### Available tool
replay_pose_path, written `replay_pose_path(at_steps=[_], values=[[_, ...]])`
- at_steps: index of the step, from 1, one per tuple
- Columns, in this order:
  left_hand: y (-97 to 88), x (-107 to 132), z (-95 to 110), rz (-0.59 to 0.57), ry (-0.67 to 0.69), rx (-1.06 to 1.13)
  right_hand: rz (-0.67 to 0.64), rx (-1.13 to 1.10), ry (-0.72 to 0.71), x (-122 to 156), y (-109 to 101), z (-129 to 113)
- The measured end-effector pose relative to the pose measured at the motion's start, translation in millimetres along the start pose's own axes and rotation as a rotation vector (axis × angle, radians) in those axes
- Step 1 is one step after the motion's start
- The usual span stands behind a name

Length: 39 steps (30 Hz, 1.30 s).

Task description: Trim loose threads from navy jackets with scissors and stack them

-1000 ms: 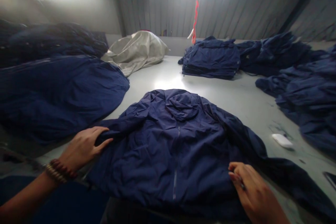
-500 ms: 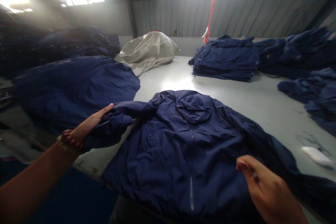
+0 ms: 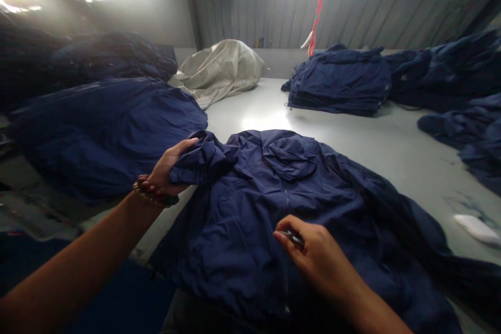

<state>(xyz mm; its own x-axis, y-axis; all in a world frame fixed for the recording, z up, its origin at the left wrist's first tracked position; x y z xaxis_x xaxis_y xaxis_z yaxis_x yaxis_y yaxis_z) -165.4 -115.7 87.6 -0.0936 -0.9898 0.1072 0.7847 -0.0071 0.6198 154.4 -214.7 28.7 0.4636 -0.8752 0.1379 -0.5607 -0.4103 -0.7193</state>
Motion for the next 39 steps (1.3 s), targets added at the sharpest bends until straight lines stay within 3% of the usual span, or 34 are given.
replay_pose_path(at_steps=[7, 11, 14, 19, 21, 25, 27, 33, 39], values=[[-23.2, -62, -30, 0.159, 0.010, 0.114, -0.045, 0.024, -0.120, -38, 11, -27], [-41.5, -72, -47, 0.080, 0.162, 0.041, -0.033, 0.009, -0.142, -70, 14, -37], [-53.6, -67, -49, 0.003, 0.268, -0.270, 0.006, -0.020, -0.120, -96, 15, -42], [-61.7, -41, -37, 0.315, 0.598, -0.832, 0.044, -0.065, -0.127, -134, 26, -35], [-57.1, -31, -32, 0.206, 0.634, -1.002, 0.037, -0.089, -0.142, -144, 32, -29], [-47.0, -27, -31, -0.517, 0.386, -1.309, 0.034, -0.165, -0.149, -151, 37, -20], [-47.7, -30, -34, -0.728, 0.296, -1.390, 0.028, -0.209, -0.128, -151, 36, -18], [-58.6, -37, -47, -0.772, 0.195, -1.641, 0.000, -0.262, -0.077, -149, 32, -14], [-59.2, -38, -49, -0.724, 0.132, -1.688, 0.017, -0.245, -0.060, -146, 35, -13]])
Point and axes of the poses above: each hand's wrist, its own x-axis away from the middle knuckle, its own y-axis out of the palm, z = x × y, the point moved 1 cm from there along -x, towards the middle knuckle, and after that the axes turned 8 degrees about -z, right-handed, at the moved point
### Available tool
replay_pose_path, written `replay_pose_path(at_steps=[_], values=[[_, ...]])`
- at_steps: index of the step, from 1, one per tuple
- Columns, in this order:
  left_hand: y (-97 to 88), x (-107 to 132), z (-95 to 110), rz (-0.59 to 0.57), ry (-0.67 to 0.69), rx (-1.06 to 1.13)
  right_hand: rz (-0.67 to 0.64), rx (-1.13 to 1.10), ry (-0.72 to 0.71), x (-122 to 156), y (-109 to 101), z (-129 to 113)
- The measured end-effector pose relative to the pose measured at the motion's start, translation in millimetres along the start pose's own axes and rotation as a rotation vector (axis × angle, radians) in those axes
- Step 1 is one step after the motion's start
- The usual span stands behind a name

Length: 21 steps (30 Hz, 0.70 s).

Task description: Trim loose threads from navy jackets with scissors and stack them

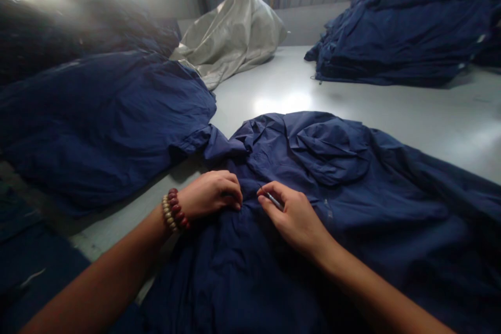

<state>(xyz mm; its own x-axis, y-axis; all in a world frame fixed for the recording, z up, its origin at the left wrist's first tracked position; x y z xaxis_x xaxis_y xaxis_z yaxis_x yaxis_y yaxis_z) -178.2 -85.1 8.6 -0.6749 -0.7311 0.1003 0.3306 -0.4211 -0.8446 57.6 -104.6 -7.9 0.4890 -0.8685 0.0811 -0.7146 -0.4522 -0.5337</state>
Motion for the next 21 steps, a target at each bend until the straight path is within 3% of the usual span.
replay_pose_path(at_steps=[5, 10, 14, 17, 21], values=[[-0.5, 0, 4, 0.041, -0.014, 0.036, 0.003, -0.055, 0.005, 4, 3, 7], [2.2, 1, 10, -0.038, 0.108, -0.010, 0.026, -0.133, 0.004, 3, 1, 13], [4.8, 0, 14, -0.034, 0.108, -0.050, 0.032, -0.174, -0.008, 1, 0, 14], [6.1, -1, 16, -0.004, 0.055, 0.116, 0.033, -0.141, -0.002, 2, 1, 15], [5.8, -4, 14, -0.010, -0.113, 0.453, 0.045, -0.104, 0.003, 4, 2, 14]])
Point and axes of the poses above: each hand's wrist, its own x-axis away from the middle knuckle, its own y-axis out of the palm, z = x × y, the point moved 1 cm from there along -x, towards the middle knuckle, and after that the axes turned 8 degrees about -z, right-handed, at the moved point
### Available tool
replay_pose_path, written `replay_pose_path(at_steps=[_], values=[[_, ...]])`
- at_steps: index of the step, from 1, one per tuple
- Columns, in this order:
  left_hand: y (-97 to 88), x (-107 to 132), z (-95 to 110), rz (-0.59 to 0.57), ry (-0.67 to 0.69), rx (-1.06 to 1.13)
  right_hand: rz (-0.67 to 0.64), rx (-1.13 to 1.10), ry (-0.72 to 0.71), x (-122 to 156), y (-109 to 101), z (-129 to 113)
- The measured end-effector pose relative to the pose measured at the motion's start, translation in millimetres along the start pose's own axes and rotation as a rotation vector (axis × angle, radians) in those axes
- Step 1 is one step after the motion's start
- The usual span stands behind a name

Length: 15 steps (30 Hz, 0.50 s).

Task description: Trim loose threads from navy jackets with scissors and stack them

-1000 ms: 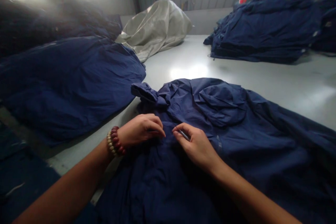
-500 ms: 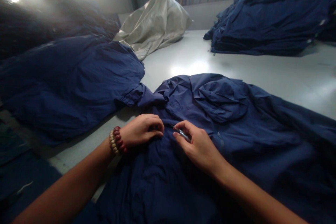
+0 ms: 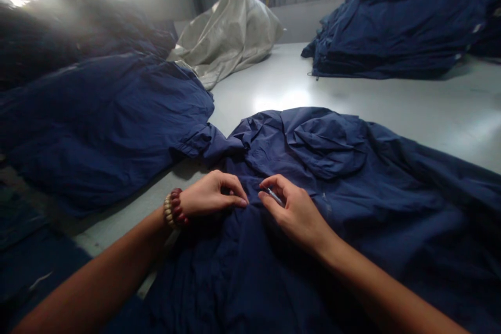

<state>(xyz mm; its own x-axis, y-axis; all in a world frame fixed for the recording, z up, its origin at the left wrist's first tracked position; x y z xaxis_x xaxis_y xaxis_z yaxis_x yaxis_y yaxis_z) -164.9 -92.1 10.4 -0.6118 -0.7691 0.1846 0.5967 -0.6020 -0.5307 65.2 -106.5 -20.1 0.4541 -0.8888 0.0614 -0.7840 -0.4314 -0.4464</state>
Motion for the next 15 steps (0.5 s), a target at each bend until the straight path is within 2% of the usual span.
replay_pose_path(at_steps=[3, 8, 10, 12, 15], values=[[-1.2, -1, -1, 0.012, -0.065, 0.079, -0.003, 0.011, -0.018, 3, -1, -5], [1.1, -2, -2, 0.152, -0.056, -0.065, -0.044, 0.073, -0.055, 8, -3, -14], [1.7, -2, -2, 0.173, -0.066, -0.093, -0.054, 0.109, -0.050, 9, -3, -14], [1.0, -1, -2, 0.144, -0.045, -0.081, -0.047, 0.108, -0.032, 8, -3, -11], [-1.4, 2, -2, 0.026, 0.023, -0.082, 0.010, -0.008, 0.015, 6, -4, -6]])
Point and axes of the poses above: each hand's wrist, its own x-axis away from the middle knuckle, its own y-axis out of the palm, z = x × y, the point moved 1 cm from there along -x, towards the middle knuckle, and after that the axes turned 8 degrees about -z, right-handed, at the moved point
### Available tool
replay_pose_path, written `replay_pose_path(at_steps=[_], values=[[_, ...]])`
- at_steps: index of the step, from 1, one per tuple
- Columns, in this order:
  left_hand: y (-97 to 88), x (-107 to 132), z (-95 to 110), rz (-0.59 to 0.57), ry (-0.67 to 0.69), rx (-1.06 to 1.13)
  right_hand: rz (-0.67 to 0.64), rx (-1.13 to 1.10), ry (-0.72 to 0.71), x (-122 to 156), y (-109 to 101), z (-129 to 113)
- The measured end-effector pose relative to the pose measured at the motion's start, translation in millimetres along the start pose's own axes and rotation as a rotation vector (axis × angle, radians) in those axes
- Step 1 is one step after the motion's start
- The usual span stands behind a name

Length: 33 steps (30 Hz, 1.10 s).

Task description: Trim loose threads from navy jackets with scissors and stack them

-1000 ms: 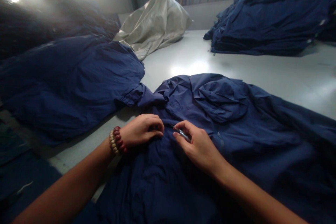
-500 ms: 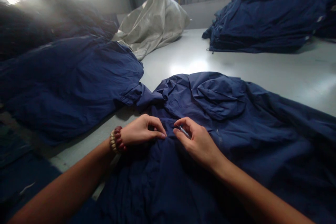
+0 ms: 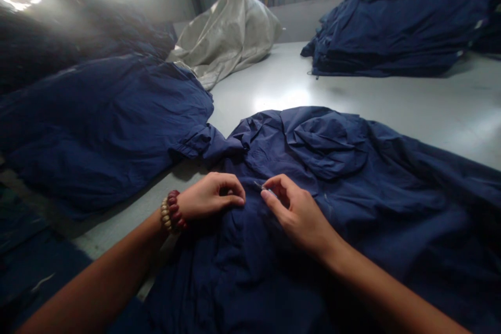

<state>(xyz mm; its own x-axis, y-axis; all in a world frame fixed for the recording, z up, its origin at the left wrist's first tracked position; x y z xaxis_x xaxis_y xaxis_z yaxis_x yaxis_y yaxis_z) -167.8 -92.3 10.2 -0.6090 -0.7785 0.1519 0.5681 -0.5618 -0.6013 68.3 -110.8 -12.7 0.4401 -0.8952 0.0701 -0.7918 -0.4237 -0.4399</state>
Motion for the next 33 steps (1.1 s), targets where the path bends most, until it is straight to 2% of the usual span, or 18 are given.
replay_pose_path(at_steps=[3, 5, 9, 11, 19, 24, 33], values=[[-2.0, 3.0, 1.1, -0.099, 0.036, -0.082, 0.030, -0.132, 0.048, -2.4, -2.2, 4.1], [-2.5, 4.6, 1.7, -0.115, 0.038, -0.165, 0.020, -0.108, 0.058, -2.5, -2.9, 4.0], [-3.1, 6.7, 1.4, -0.083, 0.023, -0.284, -0.013, 0.094, 0.037, 0.2, -1.0, -1.1], [-3.6, 7.1, 0.8, -0.075, 0.026, -0.311, -0.031, 0.125, 0.034, 1.0, 0.5, -2.8], [-0.6, 4.0, 4.1, -0.055, 0.207, -0.357, -0.037, -0.090, 0.045, -2.1, -1.1, 0.4], [4.2, 2.0, 4.2, -0.039, 0.201, -0.441, -0.035, -0.162, 0.060, -1.9, -1.8, -0.4], [4.0, -0.6, 3.9, -0.048, 0.161, -0.490, -0.034, -0.147, 0.030, -1.3, -1.6, 1.0]])
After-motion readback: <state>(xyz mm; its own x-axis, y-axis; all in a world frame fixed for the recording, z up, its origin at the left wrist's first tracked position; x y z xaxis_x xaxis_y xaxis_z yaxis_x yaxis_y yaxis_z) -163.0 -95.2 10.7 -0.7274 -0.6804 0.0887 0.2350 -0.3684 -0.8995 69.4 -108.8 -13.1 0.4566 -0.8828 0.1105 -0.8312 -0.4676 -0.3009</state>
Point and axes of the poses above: each hand's wrist, its own x-axis away from the middle knuckle, its own y-axis out of the palm, z = x × y, the point moved 1 cm from there along -x, towards the middle knuckle, and after that the axes turned 8 degrees about -z, right-handed, at the moved point
